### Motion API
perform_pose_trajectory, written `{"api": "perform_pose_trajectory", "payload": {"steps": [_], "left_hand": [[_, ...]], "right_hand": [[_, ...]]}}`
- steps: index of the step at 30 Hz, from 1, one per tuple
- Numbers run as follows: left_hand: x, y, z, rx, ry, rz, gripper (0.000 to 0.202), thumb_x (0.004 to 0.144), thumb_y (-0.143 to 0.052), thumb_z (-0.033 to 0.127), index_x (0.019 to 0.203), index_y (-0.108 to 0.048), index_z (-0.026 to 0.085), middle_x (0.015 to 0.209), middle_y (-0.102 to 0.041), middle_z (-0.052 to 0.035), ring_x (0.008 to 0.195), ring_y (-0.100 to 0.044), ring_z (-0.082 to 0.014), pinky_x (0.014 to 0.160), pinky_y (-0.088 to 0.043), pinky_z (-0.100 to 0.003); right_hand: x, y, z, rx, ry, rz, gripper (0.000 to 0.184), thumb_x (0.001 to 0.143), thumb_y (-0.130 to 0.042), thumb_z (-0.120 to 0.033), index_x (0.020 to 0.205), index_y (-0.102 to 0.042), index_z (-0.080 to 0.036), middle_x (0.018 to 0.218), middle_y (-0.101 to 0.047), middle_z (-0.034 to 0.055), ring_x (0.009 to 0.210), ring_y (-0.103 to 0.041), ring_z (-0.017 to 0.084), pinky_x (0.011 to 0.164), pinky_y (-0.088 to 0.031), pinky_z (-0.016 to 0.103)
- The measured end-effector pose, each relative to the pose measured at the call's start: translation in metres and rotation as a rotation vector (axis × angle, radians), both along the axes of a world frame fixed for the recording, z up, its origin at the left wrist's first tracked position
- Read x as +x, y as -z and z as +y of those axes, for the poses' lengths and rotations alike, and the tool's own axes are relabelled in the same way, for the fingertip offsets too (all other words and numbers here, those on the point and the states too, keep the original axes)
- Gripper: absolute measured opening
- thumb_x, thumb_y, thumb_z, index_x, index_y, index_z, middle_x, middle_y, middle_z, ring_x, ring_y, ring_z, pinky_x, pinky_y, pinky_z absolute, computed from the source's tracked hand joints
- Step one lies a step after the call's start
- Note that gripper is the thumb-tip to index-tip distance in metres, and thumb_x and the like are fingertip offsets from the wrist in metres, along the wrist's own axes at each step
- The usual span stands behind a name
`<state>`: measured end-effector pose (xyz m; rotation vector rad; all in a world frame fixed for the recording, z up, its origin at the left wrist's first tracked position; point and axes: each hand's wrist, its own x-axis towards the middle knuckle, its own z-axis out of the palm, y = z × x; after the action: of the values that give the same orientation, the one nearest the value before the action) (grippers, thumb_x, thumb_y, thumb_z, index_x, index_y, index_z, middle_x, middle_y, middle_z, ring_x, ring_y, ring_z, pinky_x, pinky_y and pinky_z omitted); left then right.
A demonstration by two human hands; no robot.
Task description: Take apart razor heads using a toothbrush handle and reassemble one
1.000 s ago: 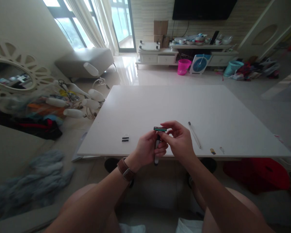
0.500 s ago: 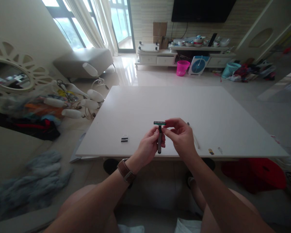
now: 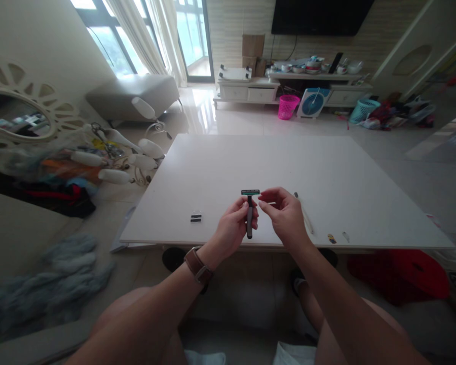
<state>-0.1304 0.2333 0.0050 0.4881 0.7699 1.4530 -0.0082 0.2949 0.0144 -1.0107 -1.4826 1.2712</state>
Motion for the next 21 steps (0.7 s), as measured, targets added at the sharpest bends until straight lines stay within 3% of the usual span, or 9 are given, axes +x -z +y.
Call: {"api": "perform_pose_trajectory", "payload": {"steps": [4,8,10,13,15,17,21], "left_hand": [[0.000,0.000,0.000,-0.018,-0.010,0.003,0.011,0.091,-0.056,0.025,0.096,-0.058,0.015,0.075,-0.057,-0.0019,0.059,-0.054,-0.0108,0.058,-0.044,-0.022],[-0.002,0.001,0.001,-0.015,-0.015,0.036,0.012,0.090,-0.056,0.027,0.094,-0.059,0.015,0.075,-0.057,-0.0021,0.058,-0.054,-0.0104,0.057,-0.044,-0.022],[-0.004,0.002,0.002,-0.011,-0.018,0.066,0.014,0.091,-0.056,0.028,0.093,-0.060,0.015,0.074,-0.057,-0.0020,0.057,-0.052,-0.0098,0.055,-0.042,-0.021],[-0.006,0.003,0.003,-0.025,-0.029,0.109,0.017,0.090,-0.056,0.031,0.092,-0.061,0.015,0.070,-0.054,-0.0009,0.053,-0.048,-0.0086,0.051,-0.038,-0.020],[-0.007,0.003,0.004,-0.046,-0.030,0.148,0.018,0.089,-0.056,0.032,0.093,-0.061,0.015,0.068,-0.053,0.0001,0.050,-0.046,-0.0079,0.048,-0.035,-0.019],[-0.008,0.003,0.004,-0.063,-0.029,0.191,0.018,0.088,-0.056,0.032,0.094,-0.061,0.016,0.066,-0.053,0.0007,0.047,-0.044,-0.0075,0.046,-0.032,-0.019],[-0.010,0.007,0.008,-0.112,-0.035,0.265,0.017,0.087,-0.053,0.031,0.093,-0.060,0.016,0.064,-0.054,0.0004,0.045,-0.044,-0.0076,0.043,-0.030,-0.020]], "right_hand": [[0.002,-0.003,-0.001,-0.033,-0.024,-0.036,0.030,0.074,-0.079,-0.042,0.088,-0.068,-0.018,0.087,-0.071,0.0037,0.072,-0.064,0.016,0.066,-0.051,0.029],[0.006,-0.006,-0.002,0.011,-0.054,-0.119,0.030,0.079,-0.074,-0.046,0.078,-0.066,-0.017,0.070,-0.067,0.0017,0.062,-0.060,0.014,0.059,-0.047,0.027],[0.010,-0.006,-0.002,0.041,-0.068,-0.127,0.024,0.084,-0.069,-0.042,0.079,-0.065,-0.018,0.067,-0.065,0.0010,0.063,-0.062,0.015,0.061,-0.049,0.029],[0.019,-0.003,0.002,0.165,-0.074,-0.215,0.010,0.085,-0.061,-0.027,0.091,-0.066,-0.020,0.087,-0.071,0.0037,0.083,-0.068,0.019,0.077,-0.054,0.034],[0.031,0.004,0.011,0.274,-0.087,-0.394,0.017,0.081,-0.060,-0.020,0.096,-0.068,-0.021,0.102,-0.072,0.0050,0.096,-0.067,0.021,0.087,-0.053,0.038],[0.051,0.016,0.028,0.307,-0.114,-0.638,0.021,0.078,-0.062,-0.020,0.098,-0.070,-0.021,0.105,-0.072,0.0059,0.098,-0.065,0.023,0.089,-0.051,0.040],[0.111,0.055,0.069,0.131,-0.070,-1.077,0.021,0.081,-0.063,-0.024,0.100,-0.069,-0.016,0.102,-0.071,0.0114,0.093,-0.065,0.023,0.084,-0.049,0.035]]}}
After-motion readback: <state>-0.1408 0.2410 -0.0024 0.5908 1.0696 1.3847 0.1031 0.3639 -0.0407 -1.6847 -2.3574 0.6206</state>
